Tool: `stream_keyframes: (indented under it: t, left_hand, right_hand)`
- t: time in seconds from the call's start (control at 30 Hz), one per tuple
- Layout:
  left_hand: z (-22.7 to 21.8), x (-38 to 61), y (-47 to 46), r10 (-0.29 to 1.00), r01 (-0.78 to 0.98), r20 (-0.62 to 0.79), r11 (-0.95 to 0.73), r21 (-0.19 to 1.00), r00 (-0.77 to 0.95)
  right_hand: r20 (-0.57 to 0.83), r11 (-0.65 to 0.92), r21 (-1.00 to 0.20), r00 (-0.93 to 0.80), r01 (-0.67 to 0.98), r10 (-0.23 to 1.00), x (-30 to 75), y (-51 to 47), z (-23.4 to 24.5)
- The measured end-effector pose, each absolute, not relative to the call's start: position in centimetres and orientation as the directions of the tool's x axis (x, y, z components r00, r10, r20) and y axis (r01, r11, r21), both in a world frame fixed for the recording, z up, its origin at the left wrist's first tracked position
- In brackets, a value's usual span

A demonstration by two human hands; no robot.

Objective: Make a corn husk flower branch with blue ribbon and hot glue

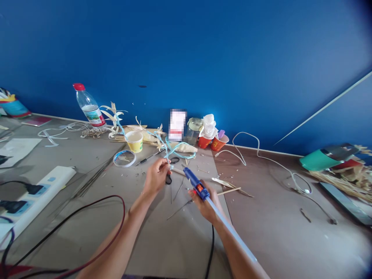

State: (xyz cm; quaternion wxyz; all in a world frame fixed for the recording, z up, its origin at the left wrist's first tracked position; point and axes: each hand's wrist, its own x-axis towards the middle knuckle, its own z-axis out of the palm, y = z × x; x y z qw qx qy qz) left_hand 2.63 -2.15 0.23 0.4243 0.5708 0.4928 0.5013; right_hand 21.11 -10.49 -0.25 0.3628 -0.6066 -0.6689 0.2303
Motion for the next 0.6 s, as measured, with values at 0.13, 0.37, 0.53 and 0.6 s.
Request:
stream_keyframes:
  t: [0.13,0.37,0.53,0.6]
  left_hand:
    - [0.0,2.6,-2.0,0.988,0.136,0.153,-0.153,0.979,0.012]
    - [-0.2,2.7,-2.1,0.988,0.097,0.155,-0.156,0.983,0.016]
    - [0.0,2.8,-2.2,0.989,0.092,0.145,-0.147,0.985,0.037]
    - [0.1,2.9,-2.2,0.989,0.088,0.138,-0.143,0.986,0.052]
  right_hand:
    - [0.263,0.148,-0.723,0.071,0.675,0.962,22.6,-9.9,-0.2]
    - [0.337,-0.006,-0.432,0.168,0.902,0.926,25.3,-8.4,-2.2]
    - [0.25,-0.127,-0.272,0.198,0.954,0.948,25.6,-8.3,-2.3]
    - [0.212,-0.168,-0.229,0.218,0.959,0.953,25.4,-8.3,-2.1]
